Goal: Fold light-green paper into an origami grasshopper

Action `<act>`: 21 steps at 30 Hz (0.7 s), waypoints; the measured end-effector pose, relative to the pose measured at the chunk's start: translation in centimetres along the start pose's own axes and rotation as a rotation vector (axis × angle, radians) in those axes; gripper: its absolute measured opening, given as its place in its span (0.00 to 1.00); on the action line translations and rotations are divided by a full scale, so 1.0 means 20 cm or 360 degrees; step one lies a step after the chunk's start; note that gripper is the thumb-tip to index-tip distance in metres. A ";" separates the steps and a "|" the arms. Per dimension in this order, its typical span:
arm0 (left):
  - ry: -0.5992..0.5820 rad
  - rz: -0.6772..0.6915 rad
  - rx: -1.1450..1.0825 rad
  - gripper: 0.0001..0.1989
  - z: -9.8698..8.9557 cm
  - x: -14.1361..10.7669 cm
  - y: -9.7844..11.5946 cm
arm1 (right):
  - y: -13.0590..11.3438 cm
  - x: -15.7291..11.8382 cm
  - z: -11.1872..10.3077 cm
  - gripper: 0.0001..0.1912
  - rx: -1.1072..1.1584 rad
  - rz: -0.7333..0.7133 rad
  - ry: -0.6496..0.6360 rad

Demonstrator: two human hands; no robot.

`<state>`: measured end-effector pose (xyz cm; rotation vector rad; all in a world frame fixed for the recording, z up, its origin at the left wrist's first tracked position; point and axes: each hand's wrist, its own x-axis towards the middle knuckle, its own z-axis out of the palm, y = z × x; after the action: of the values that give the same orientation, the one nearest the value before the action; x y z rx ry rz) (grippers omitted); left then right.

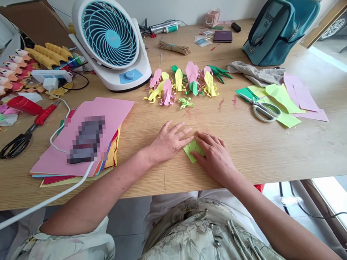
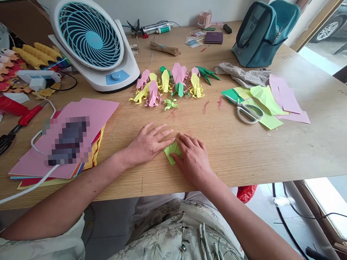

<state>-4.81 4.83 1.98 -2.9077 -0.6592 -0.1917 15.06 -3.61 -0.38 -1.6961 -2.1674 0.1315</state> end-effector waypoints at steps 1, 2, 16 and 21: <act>-0.0014 0.0012 -0.0009 0.22 0.00 -0.01 -0.01 | 0.00 0.00 0.00 0.24 0.0009 -0.0003 0.0012; -0.0031 0.0029 -0.0018 0.23 -0.01 -0.03 -0.03 | 0.00 0.00 0.00 0.24 0.0017 -0.0006 0.0023; -0.0096 -0.0075 -0.0029 0.34 -0.02 -0.11 0.02 | -0.01 0.01 -0.01 0.24 0.0009 0.0030 -0.0033; -0.0252 -0.0163 -0.0051 0.36 -0.04 -0.18 0.01 | -0.01 0.01 -0.01 0.24 0.0017 0.0025 -0.0023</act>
<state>-8.06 2.98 2.06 -2.9435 -0.8381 0.0170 14.92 -3.57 -0.03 -1.7116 -2.1605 0.1595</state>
